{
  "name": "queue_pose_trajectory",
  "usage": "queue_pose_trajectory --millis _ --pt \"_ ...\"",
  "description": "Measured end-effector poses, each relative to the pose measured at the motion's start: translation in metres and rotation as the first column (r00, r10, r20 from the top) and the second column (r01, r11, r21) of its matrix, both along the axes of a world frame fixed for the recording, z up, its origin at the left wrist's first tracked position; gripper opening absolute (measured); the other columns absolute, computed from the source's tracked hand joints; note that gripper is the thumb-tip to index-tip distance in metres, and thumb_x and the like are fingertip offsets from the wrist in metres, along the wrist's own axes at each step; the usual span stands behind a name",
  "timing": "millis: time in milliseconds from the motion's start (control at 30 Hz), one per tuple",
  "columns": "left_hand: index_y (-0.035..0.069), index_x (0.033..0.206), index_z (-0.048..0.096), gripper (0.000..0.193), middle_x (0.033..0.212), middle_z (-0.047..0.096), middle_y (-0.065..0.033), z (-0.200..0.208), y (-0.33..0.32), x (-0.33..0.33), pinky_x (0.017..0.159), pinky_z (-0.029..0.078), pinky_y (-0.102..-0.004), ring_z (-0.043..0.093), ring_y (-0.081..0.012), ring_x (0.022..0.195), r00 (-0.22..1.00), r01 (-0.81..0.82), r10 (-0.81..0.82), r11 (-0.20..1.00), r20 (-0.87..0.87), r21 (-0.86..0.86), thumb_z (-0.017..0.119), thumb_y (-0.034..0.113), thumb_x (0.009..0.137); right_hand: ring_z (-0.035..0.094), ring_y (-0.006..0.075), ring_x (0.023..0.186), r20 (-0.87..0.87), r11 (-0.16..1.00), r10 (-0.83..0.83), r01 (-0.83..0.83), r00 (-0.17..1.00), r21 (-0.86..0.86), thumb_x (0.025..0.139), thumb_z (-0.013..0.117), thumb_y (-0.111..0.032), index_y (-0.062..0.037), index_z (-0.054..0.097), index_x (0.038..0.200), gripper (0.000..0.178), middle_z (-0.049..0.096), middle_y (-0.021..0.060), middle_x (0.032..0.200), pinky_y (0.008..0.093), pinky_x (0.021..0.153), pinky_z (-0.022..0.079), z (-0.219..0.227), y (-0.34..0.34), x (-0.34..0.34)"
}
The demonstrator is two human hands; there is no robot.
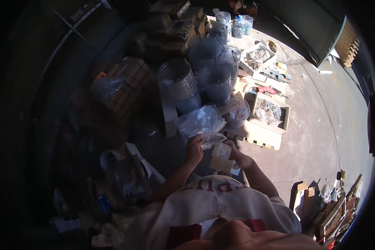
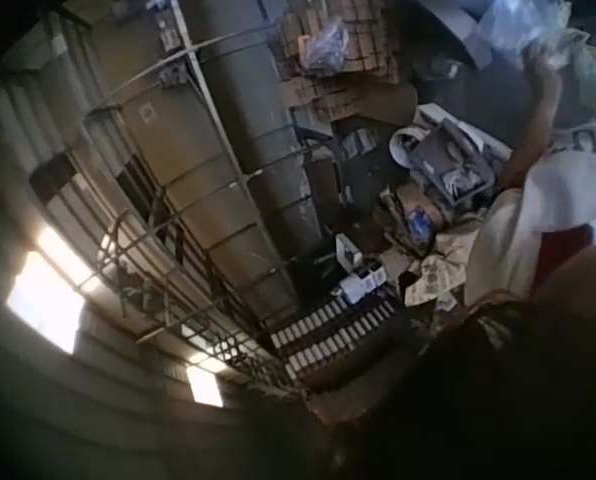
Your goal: The person sorts through a tray of hardware, placing small metal components and white plastic blocks into a plastic bag. They then gather a bundle of metal rods from the tray and place them into a separate plastic bag.
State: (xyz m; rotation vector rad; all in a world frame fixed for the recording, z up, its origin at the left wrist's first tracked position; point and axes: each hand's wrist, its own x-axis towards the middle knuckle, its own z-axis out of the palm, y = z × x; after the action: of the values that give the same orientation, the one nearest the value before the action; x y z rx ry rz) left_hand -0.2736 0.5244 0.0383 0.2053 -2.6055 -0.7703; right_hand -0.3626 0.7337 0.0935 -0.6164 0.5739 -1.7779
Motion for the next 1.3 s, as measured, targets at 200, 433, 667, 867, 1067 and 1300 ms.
queue_pose_trajectory --millis 200,433,667,867,1067,1300 --pt "-0.003 0.115 0.045 0.050 0.114 0.048 -0.0181 0.008 -0.072 0.068 0.093 0.034 -0.0357 0.045 -0.0343 0.104 0.993 -0.094 0.071 0.956 0.093 0.276 0.054 -0.007 0.067 0.043 0.0310 0.109 0.239 0.950 0.307 -0.313 0.921 -0.015 0.057 0.071 -0.022 -0.0136 0.016 0.128 0.090 0.035 0.0139 0.122 0.0436 0.082 0.045 -0.004 -0.134 0.029" --pt "-0.003 0.124 0.035 0.065 0.126 0.036 -0.0217 0.052 -0.155 0.138 0.098 0.027 -0.0390 0.035 -0.0368 0.116 0.986 -0.152 0.139 0.976 0.091 0.154 0.052 -0.010 0.061 0.047 0.0350 0.104 0.220 0.817 0.471 -0.517 0.854 0.254 0.064 0.066 -0.018 -0.0160 0.005 0.135 0.094 0.036 0.0146 0.124 0.0466 0.078 0.046 -0.022 -0.242 0.071" --pt "-0.002 0.128 0.029 0.075 0.129 0.033 -0.0207 0.045 -0.205 0.153 0.095 0.032 -0.0392 0.038 -0.0371 0.113 0.990 -0.124 0.104 0.964 0.093 0.236 0.059 -0.005 0.060 0.045 0.0339 0.105 0.135 0.561 0.597 -0.532 0.791 0.634 0.065 0.064 -0.012 -0.0269 -0.016 0.134 0.106 0.030 0.0145 0.130 0.0502 0.073 0.046 0.004 -0.312 0.070" --pt "-0.002 0.127 0.030 0.071 0.131 0.031 -0.0170 0.045 -0.218 0.143 0.089 0.036 -0.0402 0.041 -0.0391 0.103 0.952 -0.244 0.205 0.957 0.226 0.157 0.055 -0.008 0.061 0.052 0.0317 0.097 0.144 0.622 0.566 -0.535 0.812 0.571 0.071 0.061 -0.026 -0.0257 -0.002 0.136 0.090 0.044 0.0153 0.118 0.0487 0.073 0.047 0.020 -0.328 0.051" --pt "-0.007 0.124 0.032 0.074 0.124 0.037 -0.0249 0.065 -0.219 0.123 0.090 0.037 -0.0384 0.043 -0.0399 0.106 0.955 -0.252 0.214 0.952 0.208 0.177 0.065 0.001 0.059 0.045 0.0356 0.108 0.584 0.824 0.321 -0.524 0.745 0.215 0.073 0.052 -0.040 -0.0085 0.040 0.122 0.059 0.043 0.0160 0.121 0.0525 0.085 0.040 -0.006 -0.330 0.040" --pt "-0.007 0.125 0.030 0.078 0.121 0.039 -0.0259 0.065 -0.212 0.091 0.086 0.039 -0.0405 0.045 -0.0402 0.102 0.943 -0.296 0.261 0.941 0.205 0.164 0.068 0.008 0.058 0.046 0.0272 0.105 0.450 0.906 0.148 -0.304 0.880 0.296 0.069 0.058 -0.027 -0.0109 0.044 0.118 0.053 0.047 0.0098 0.116 0.0441 0.087 0.038 -0.032 -0.328 0.040"
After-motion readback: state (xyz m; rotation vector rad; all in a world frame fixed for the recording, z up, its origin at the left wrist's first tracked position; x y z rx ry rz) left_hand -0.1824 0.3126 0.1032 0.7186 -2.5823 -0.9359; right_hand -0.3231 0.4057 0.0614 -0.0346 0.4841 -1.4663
